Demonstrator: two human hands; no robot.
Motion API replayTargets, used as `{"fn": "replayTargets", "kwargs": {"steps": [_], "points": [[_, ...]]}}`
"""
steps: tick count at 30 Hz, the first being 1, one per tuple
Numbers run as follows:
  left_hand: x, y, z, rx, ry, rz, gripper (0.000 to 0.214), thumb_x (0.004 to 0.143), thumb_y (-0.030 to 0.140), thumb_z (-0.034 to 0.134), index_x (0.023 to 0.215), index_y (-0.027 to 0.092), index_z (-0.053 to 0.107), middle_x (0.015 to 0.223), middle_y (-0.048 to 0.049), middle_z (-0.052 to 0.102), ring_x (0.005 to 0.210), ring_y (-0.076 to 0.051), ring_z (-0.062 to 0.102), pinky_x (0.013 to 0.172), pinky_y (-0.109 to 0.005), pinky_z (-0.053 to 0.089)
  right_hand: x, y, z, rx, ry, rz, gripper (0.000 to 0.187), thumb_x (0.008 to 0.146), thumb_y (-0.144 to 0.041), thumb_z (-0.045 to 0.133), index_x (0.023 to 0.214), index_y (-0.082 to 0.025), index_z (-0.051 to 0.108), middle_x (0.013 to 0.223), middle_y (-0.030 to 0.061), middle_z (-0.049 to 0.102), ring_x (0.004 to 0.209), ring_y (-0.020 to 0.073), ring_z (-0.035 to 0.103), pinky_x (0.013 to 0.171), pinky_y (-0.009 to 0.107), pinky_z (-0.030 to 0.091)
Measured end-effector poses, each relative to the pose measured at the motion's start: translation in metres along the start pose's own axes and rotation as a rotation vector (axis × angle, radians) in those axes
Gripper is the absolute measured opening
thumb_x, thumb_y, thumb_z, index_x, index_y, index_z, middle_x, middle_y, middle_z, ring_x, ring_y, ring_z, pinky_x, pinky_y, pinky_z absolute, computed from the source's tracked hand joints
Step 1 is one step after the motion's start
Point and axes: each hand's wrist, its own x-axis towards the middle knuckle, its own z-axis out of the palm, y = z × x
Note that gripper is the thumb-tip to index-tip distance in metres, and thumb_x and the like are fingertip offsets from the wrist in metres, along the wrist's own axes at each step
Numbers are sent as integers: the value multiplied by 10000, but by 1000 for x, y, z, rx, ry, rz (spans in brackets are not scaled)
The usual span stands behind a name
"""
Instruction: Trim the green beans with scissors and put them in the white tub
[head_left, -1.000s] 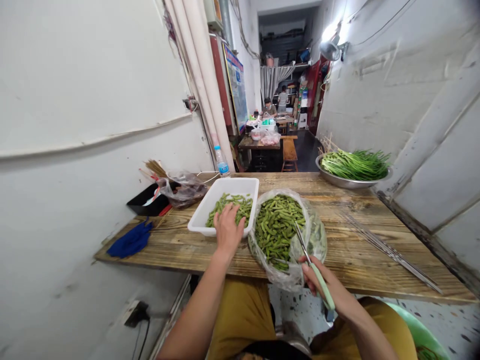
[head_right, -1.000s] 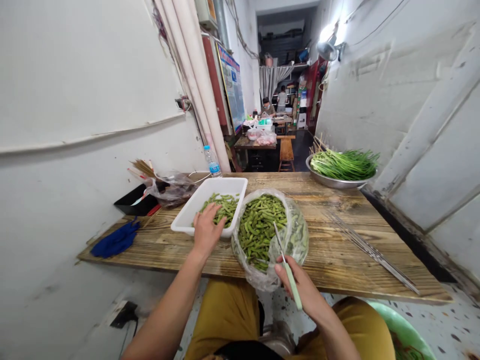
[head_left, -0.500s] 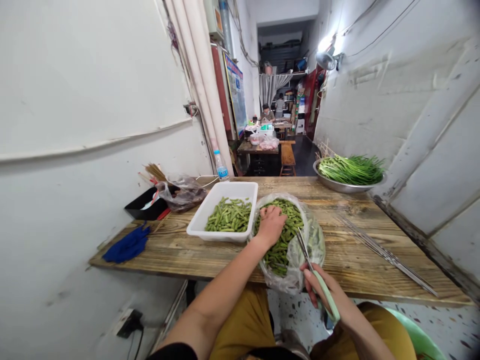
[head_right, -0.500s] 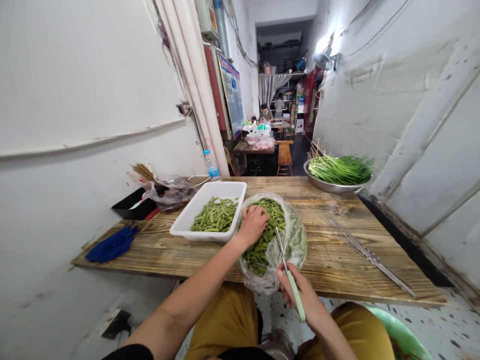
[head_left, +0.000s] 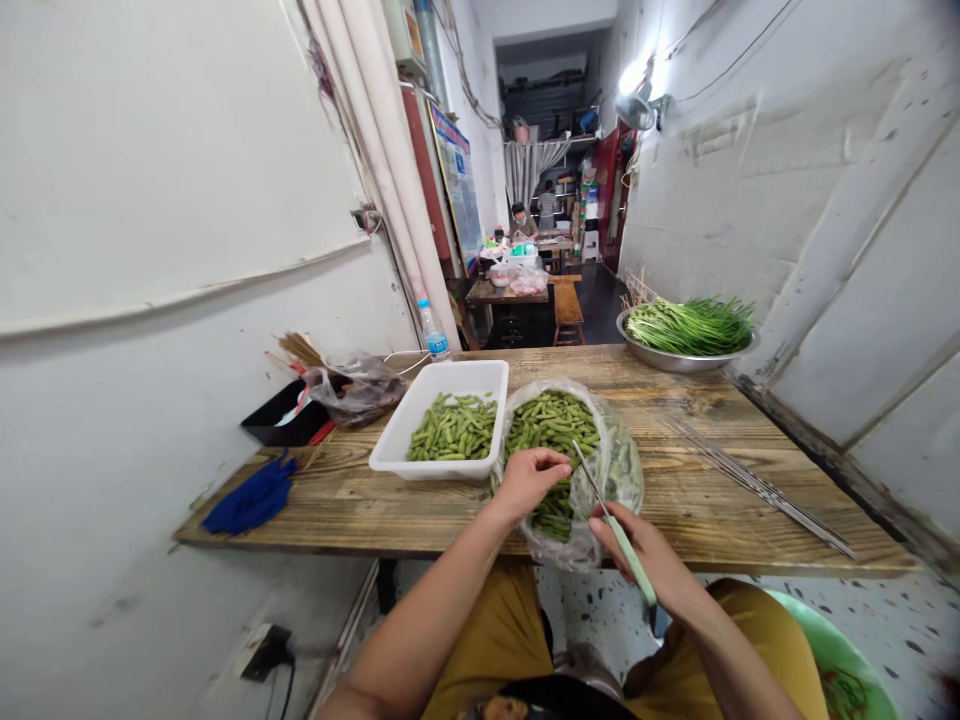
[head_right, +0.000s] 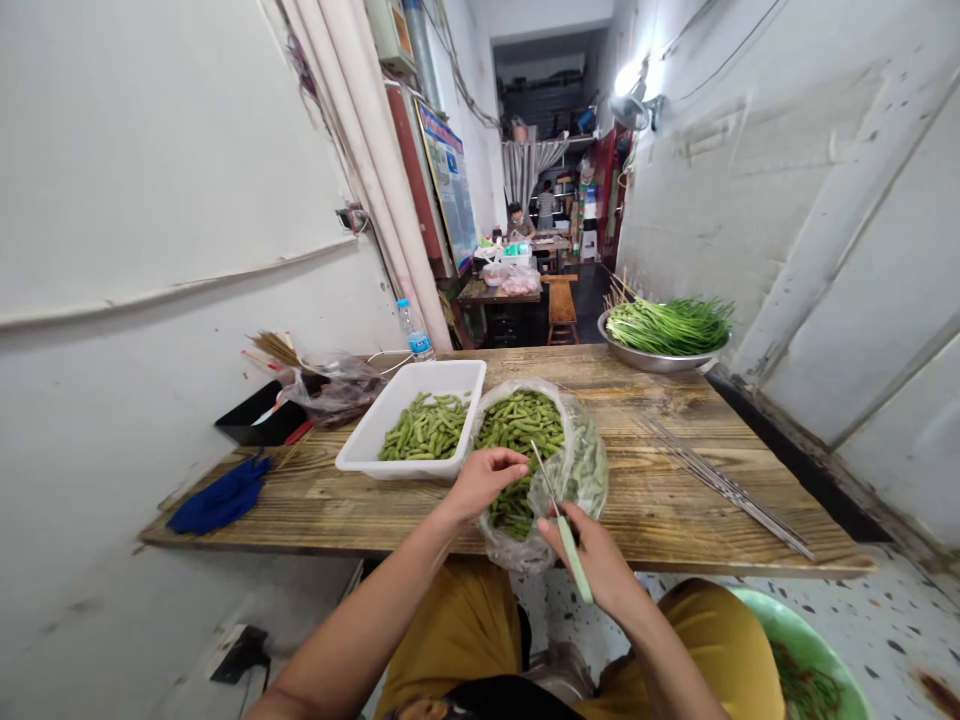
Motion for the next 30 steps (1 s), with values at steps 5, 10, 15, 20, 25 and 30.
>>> {"fn": "replayTargets", "kwargs": {"steps": [5,10,15,20,25,30], "points": [[-5,6,0,-73,-69,-46,228,604,289,700,750,116,677,665,-16,639,595,-100,522,609,-224,397,-1,-5,-2,-81,-24,-67,360,793,-503,519,873,-159,594,659,-25,544,616,128,487,574,216,389],[-6,-2,1,-276,-10,-150,283,577,300,712,782,135,609,571,42,537,478,-63,437,475,-193,333,1,5,0,-127,5,-56,333,789,-478,532,832,-156,605,668,-15,582,636,144,524,596,217,396],[-5,-8,0,-179,170,-76,212,584,254,698,715,123,594,499,68,455,443,-40,363,440,-174,268,1,14,-1,-171,-20,-62,378,790,-485,529,970,-161,599,784,22,654,729,187,589,671,247,435],[-8,-9,1,-140,117,-35,254,637,313,676,794,118,636,572,23,546,524,-77,486,481,-183,351,-3,14,-1,-162,-41,-57,439,798,-463,527,1117,-162,535,930,62,663,827,217,606,767,293,450],[-12,-7,3,-287,12,-74,326,685,369,634,906,131,611,738,-30,638,623,-115,580,583,-233,444,-6,11,-1,-187,9,-52,460,785,-465,538,1146,-180,529,926,63,673,812,227,619,753,304,462],[-14,-8,-1,-60,2,-14,224,740,345,576,777,127,616,530,37,516,488,-80,446,513,-207,340,-5,6,-1,-333,47,-41,517,780,-497,524,1194,-189,516,1015,106,660,869,258,620,777,340,455]]}}
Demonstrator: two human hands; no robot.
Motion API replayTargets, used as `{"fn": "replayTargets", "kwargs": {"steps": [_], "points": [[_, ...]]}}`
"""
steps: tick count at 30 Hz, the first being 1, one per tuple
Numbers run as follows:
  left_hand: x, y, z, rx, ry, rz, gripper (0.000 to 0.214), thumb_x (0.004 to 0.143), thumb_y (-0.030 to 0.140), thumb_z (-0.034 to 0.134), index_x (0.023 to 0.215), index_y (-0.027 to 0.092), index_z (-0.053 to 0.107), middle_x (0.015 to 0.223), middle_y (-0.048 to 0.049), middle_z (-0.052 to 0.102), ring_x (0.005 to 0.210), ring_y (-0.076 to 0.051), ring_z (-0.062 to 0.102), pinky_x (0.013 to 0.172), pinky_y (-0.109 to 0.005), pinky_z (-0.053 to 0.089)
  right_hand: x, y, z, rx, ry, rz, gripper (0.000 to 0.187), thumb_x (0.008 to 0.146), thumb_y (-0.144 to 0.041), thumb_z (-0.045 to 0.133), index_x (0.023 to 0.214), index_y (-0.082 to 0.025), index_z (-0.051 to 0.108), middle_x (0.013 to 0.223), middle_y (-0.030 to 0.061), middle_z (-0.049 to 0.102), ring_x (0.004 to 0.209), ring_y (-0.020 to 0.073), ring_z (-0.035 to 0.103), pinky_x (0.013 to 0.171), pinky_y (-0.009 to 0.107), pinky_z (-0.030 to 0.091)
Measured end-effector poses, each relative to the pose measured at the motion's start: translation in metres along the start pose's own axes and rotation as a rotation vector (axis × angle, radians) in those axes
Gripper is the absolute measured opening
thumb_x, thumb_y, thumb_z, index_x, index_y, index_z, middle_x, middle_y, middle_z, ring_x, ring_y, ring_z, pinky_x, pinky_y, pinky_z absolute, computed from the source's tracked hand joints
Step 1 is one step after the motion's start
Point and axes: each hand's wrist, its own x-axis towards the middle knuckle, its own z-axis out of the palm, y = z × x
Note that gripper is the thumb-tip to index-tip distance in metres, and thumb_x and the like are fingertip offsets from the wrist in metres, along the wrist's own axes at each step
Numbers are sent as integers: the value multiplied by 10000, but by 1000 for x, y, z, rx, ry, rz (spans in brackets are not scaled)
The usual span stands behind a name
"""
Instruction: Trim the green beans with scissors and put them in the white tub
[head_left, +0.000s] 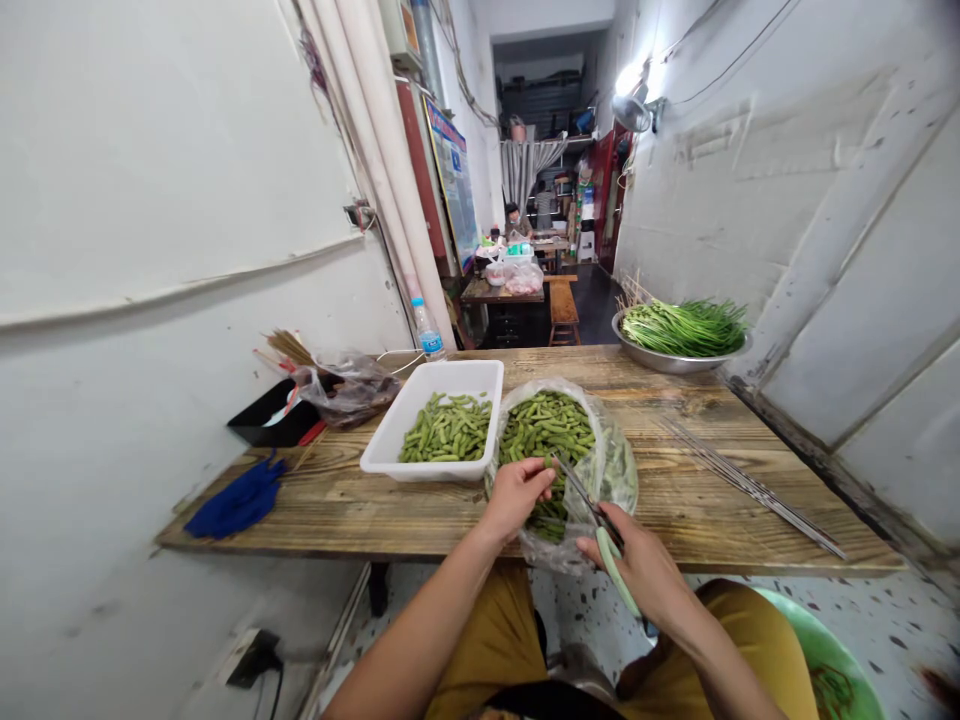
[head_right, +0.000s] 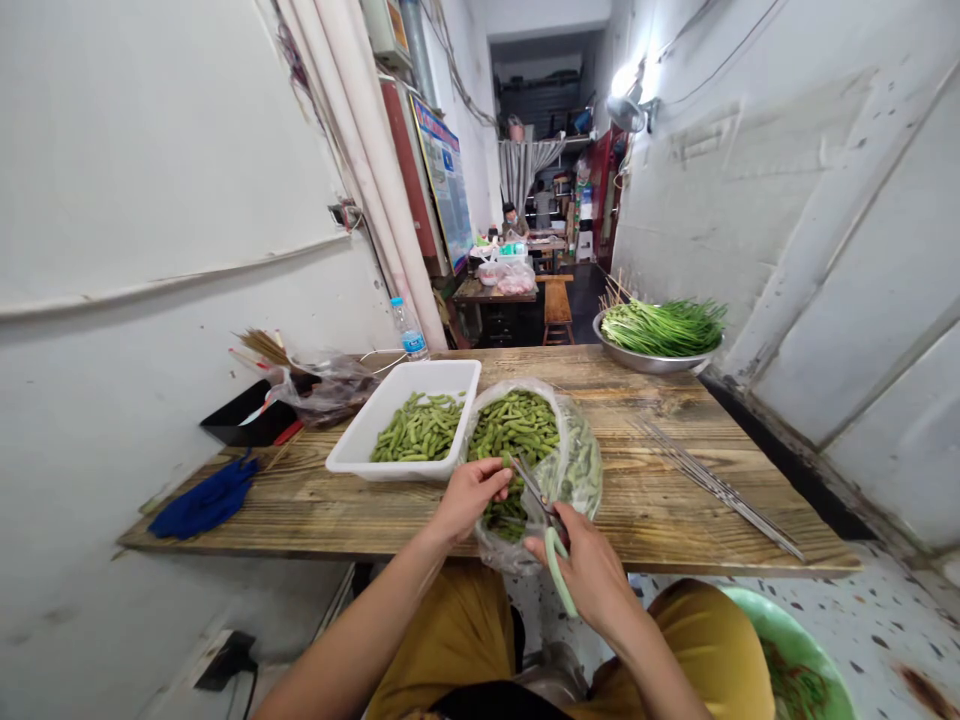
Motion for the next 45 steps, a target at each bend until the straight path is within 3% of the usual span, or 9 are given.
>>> {"fn": "replayTargets", "kwargs": {"steps": [9,19,22,27,30,32,36,40,45], "points": [[-7,4,-7,441,-182,230,312,846,306,401,570,163,436,570,25,434,576,-102,412,563,-215,312,3,-4,1,-58,1,-25,518,777,-463,542,1200,-162,544,1115,145,641,967,278,605,839,349,442],[-13,2,-9,237,-259,-63,314,807,383,417,610,152,497,491,49,378,462,-82,321,475,-211,255,2,-7,7,5,-62,-81,286,813,-416,499,942,-199,634,776,51,692,743,246,639,647,276,448],[-11,0,-21,377,-123,14,272,797,321,443,634,144,570,540,20,484,524,-104,417,521,-219,328,4,-4,7,-28,-81,-76,298,809,-430,497,932,-197,637,758,50,687,732,253,644,638,284,442],[4,19,-77,752,465,247,236,784,270,520,939,153,655,857,-78,628,776,-188,549,749,-314,421,1,9,-2,1,-70,27,459,763,-501,540,1094,-186,588,873,85,697,801,268,643,702,314,458],[18,30,-91,1032,669,293,347,757,282,587,1090,184,611,1057,-128,588,966,-265,513,836,-397,377,-3,11,-7,41,-57,46,508,765,-506,540,1154,-179,541,936,98,685,860,267,633,739,314,463],[29,28,-77,1138,588,386,323,767,258,590,1087,229,618,1141,-116,558,1048,-275,474,877,-421,325,-3,9,-7,82,-38,45,482,790,-500,512,1150,-180,524,921,86,682,865,257,630,756,312,464],[50,8,-22,1148,83,572,195,828,202,516,945,251,664,961,-50,618,976,-209,492,889,-407,271,-4,7,-6,159,32,42,382,805,-486,500,1053,-199,546,826,45,682,835,243,632,749,297,473],[61,-1,6,1166,70,558,178,841,208,494,875,225,668,948,-62,594,1002,-223,446,884,-417,261,-6,10,-8,163,43,42,341,795,-456,533,1026,-205,546,850,40,683,856,238,628,754,283,472],[55,6,0,888,83,467,128,777,171,558,873,180,643,862,-44,630,877,-185,516,848,-359,341,-6,14,-10,146,28,62,345,807,-445,516,1030,-184,541,834,51,674,851,241,624,767,297,464]]}}
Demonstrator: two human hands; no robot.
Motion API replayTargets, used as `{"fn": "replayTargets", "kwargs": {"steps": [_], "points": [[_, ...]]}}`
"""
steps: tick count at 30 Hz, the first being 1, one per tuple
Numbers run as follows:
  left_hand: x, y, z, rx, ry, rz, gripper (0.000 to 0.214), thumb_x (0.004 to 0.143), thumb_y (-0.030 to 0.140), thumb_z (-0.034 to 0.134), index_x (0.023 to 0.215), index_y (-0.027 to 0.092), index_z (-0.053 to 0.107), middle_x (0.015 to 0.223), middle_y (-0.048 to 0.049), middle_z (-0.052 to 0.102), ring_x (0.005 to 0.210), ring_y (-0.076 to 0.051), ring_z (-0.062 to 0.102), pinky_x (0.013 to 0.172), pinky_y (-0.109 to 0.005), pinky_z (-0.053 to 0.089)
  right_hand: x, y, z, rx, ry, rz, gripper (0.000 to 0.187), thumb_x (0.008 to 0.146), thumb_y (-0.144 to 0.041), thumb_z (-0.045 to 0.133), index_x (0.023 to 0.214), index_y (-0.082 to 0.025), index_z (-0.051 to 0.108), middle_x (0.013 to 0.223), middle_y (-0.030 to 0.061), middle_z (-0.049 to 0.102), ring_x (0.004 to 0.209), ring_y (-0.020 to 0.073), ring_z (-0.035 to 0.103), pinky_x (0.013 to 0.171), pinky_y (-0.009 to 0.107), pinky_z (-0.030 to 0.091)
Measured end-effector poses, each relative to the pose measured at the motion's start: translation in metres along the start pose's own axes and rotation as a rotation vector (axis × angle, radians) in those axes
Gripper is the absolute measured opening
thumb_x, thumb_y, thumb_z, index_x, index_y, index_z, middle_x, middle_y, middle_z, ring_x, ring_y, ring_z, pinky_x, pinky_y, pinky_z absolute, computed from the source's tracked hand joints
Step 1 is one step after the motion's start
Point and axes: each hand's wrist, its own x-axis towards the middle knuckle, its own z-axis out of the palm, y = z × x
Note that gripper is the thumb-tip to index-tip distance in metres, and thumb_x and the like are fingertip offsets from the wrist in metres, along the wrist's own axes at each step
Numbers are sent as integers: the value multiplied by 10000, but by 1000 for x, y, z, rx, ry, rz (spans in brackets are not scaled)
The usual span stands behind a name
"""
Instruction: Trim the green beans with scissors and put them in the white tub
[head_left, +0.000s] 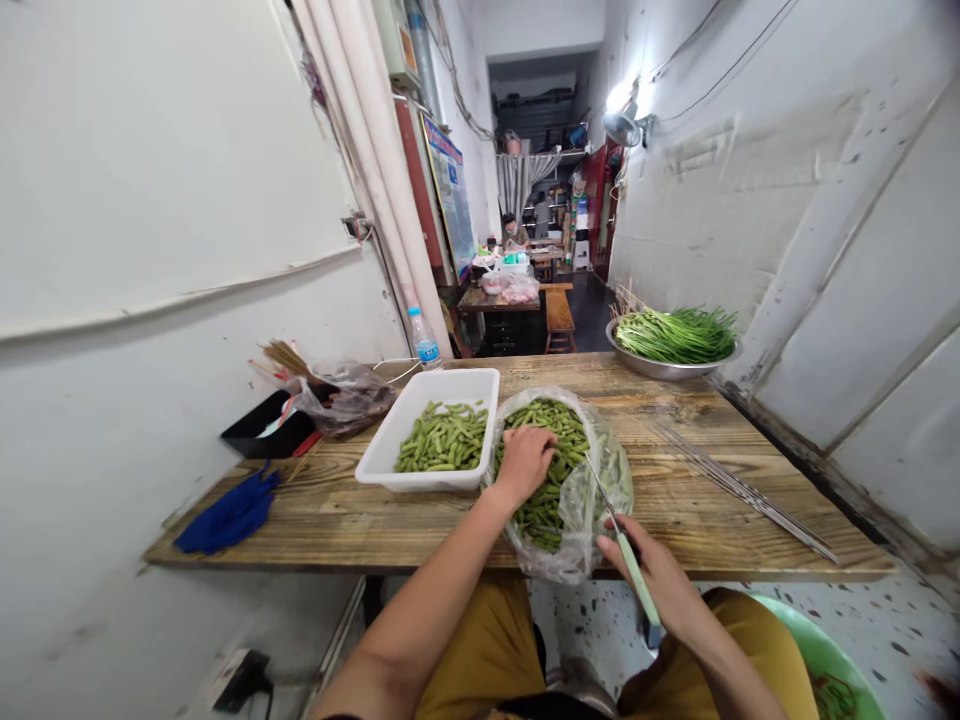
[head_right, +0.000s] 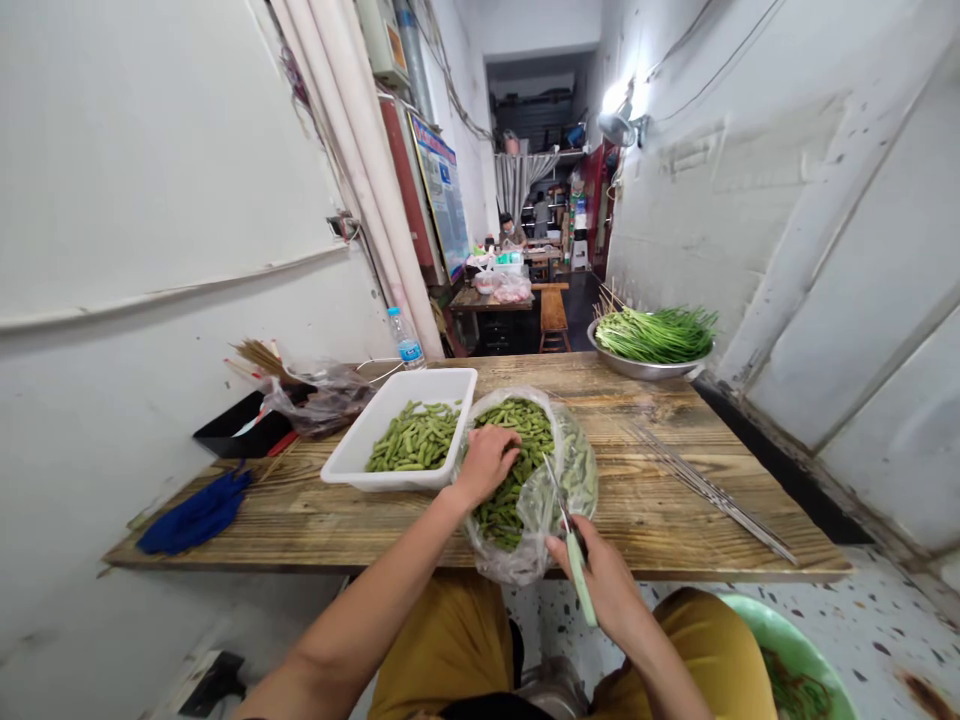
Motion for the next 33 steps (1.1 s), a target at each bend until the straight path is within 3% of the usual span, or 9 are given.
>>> {"fn": "replayTargets", "kwargs": {"steps": [3,6,11,14,18,23,26,29,33], "points": [[-10,3,-3,-349,-31,-169,174,743,207,584,896,150,645,758,-27,646,703,-146,556,712,-282,420,3,-3,2,3,-15,-7,352,811,-472,497,1006,-184,553,785,48,667,831,245,621,769,313,461],[-21,10,-3,-613,-104,-305,239,708,265,614,900,133,669,759,-37,671,675,-144,576,648,-252,435,6,-7,5,38,-32,-19,384,814,-510,476,989,-181,571,833,60,673,817,235,619,762,307,460],[-33,22,-6,-783,-131,-429,256,652,286,661,845,122,696,753,-48,685,656,-142,575,649,-251,430,9,-14,8,98,-24,-31,417,787,-538,501,963,-175,605,740,36,662,695,197,602,615,255,460],[-38,27,-6,-858,-111,-475,252,629,282,680,817,116,693,721,-40,671,637,-127,555,640,-241,413,8,-15,10,136,-26,-30,418,769,-549,514,906,-170,624,594,-6,598,558,152,544,504,223,414],[-43,26,-2,-1024,-46,-547,288,616,279,692,856,122,663,654,1,615,588,-88,507,598,-208,380,9,-13,15,158,-40,-42,369,776,-520,531,778,-160,612,542,-33,524,515,114,479,471,195,365],[-44,15,0,-975,183,-586,197,580,206,692,747,133,617,624,27,573,574,-76,489,581,-196,365,10,-7,15,89,-71,-60,362,781,-480,551,922,-153,615,678,-5,609,639,153,554,567,213,421],[-45,13,-4,-926,157,-580,167,585,207,683,721,132,621,630,15,591,586,-92,512,589,-210,385,9,-7,14,44,-114,-68,440,791,-475,539,1077,-144,586,835,46,671,770,203,611,693,261,464],[-47,15,-8,-1039,130,-592,165,611,227,664,729,144,583,746,-17,638,655,-120,576,602,-229,429,7,-10,14,28,-135,-77,524,800,-471,529,1213,-149,518,1092,100,645,986,245,595,869,314,434],[-50,17,-9,-1116,75,-589,172,628,232,662,727,148,549,781,-42,662,688,-139,615,585,-226,443,6,-12,14,-7,-117,-59,575,795,-474,530,1255,-131,495,1180,134,614,1062,264,575,918,348,416]]}}
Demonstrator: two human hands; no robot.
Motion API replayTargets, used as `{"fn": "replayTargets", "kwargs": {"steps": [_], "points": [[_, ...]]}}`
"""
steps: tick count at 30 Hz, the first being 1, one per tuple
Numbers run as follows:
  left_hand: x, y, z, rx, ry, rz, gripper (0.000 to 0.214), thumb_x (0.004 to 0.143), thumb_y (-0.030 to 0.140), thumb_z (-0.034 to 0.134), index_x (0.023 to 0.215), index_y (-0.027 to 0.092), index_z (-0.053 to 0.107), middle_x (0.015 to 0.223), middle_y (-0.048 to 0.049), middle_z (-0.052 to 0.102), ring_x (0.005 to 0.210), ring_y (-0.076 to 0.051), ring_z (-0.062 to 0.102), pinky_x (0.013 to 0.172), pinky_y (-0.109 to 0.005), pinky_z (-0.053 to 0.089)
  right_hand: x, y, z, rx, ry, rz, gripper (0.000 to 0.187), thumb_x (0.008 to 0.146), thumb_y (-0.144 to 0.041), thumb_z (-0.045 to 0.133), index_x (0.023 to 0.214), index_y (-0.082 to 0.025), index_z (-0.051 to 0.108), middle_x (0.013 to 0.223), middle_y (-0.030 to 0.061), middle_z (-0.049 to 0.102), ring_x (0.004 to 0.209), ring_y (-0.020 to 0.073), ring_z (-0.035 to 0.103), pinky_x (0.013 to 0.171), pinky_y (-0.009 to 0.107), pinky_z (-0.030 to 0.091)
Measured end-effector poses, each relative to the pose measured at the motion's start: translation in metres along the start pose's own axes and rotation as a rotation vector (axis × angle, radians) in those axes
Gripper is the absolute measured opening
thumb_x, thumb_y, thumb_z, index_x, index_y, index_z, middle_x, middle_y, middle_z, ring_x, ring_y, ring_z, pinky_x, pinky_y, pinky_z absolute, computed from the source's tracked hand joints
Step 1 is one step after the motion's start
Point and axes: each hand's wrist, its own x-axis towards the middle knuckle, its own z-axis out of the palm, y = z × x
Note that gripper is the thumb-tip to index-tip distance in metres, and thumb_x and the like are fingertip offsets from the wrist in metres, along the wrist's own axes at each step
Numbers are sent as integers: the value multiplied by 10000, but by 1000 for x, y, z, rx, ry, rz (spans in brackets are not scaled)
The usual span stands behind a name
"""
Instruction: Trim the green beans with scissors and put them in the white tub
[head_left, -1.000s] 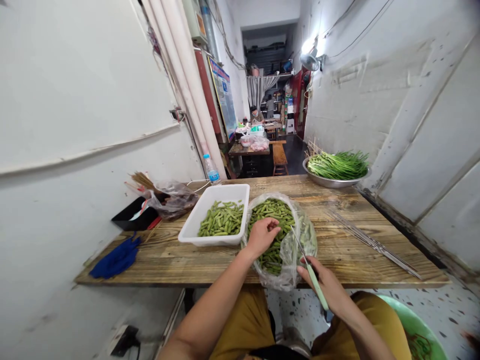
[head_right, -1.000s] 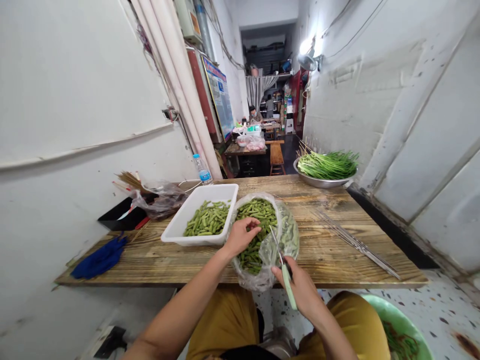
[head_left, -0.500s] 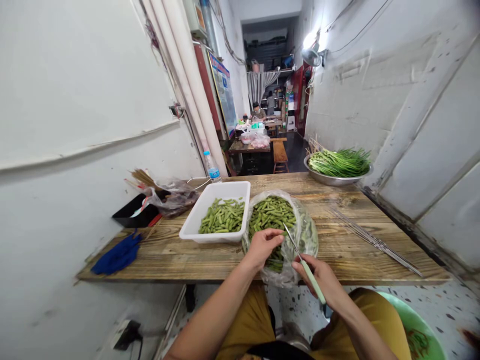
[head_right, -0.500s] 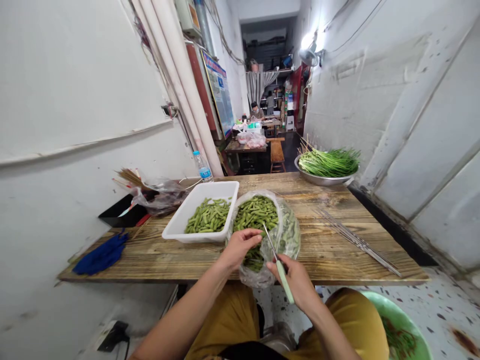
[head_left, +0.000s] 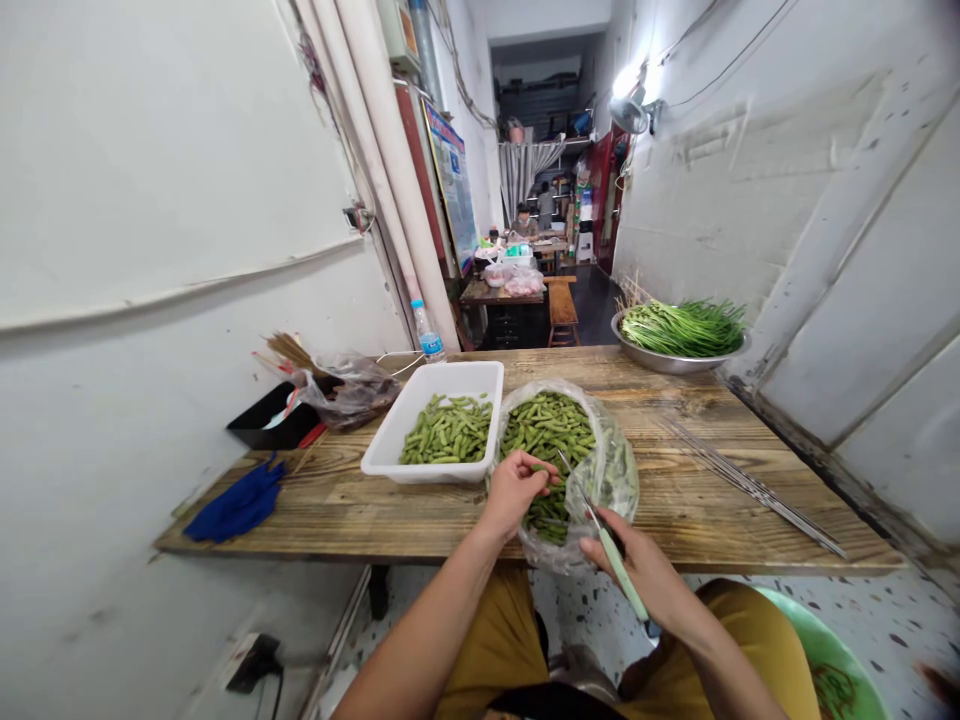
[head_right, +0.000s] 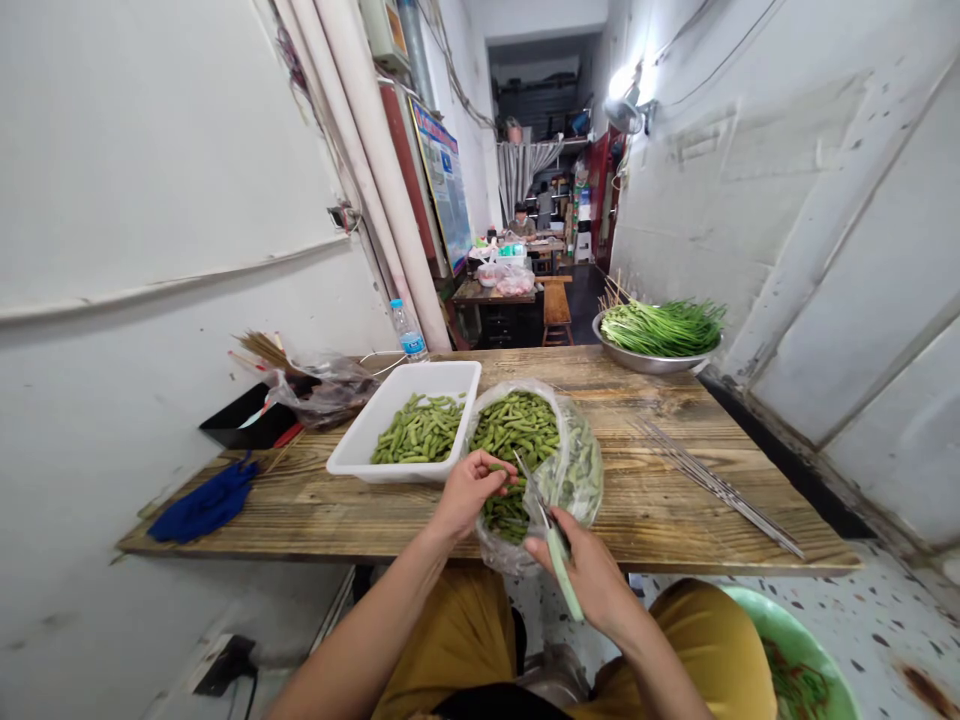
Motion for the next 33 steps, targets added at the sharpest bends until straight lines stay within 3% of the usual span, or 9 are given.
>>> {"fn": "replayTargets", "kwargs": {"steps": [4,11,17,20,22,26,28,30,33], "points": [[-2,0,-3,114,-91,-24,191,650,283,661,754,129,616,641,-8,633,542,-93,533,553,-211,404,0,0,-2,-94,62,10,603,764,-485,559,1252,-133,515,1198,153,609,1067,284,579,911,367,426],[-9,10,-9,378,-283,47,192,716,291,579,632,129,640,577,6,573,546,-94,466,550,-209,354,-1,-4,-4,-214,62,-30,529,776,-450,551,1210,-147,568,1202,159,611,1061,274,593,885,333,445],[-10,10,-12,381,-314,2,205,705,302,587,641,118,649,551,13,551,522,-89,440,540,-210,343,0,-8,-5,-284,72,-74,423,784,-436,532,1104,-178,634,1029,110,702,908,259,656,768,293,483],[-8,6,-20,393,-245,-28,229,704,327,590,741,116,673,588,-2,586,523,-99,462,545,-221,371,0,-6,-2,-245,73,-93,343,797,-424,514,992,-192,674,849,59,731,774,238,671,695,262,485],[-3,7,-32,478,-95,40,259,709,327,587,837,122,680,662,-23,621,563,-117,499,584,-242,410,1,-2,0,-201,73,-70,357,803,-448,498,978,-191,672,762,39,722,712,229,667,657,251,482],[18,22,-69,819,344,398,249,754,250,530,925,141,674,802,-61,617,705,-165,545,730,-314,451,-1,6,-4,-194,62,47,443,792,-531,484,1021,-177,620,789,60,707,743,249,660,667,280,474],[32,29,-81,967,463,550,251,764,197,500,945,151,667,853,-79,602,815,-201,550,807,-357,442,-3,7,-7,-153,49,57,453,803,-542,465,1054,-179,571,873,76,698,810,244,649,715,287,469],[47,32,-81,1059,473,647,254,766,180,502,962,159,662,950,-102,592,938,-231,534,876,-381,417,-6,6,-9,-82,40,37,443,826,-538,432,1080,-186,523,917,75,682,845,227,636,745,280,464],[63,24,-58,1143,280,701,243,791,218,520,988,176,656,1082,-112,576,1032,-234,510,925,-387,378,-8,3,-9,-11,36,19,403,842,-526,414,1050,-194,508,889,58,670,832,212,626,752,273,459]]}}
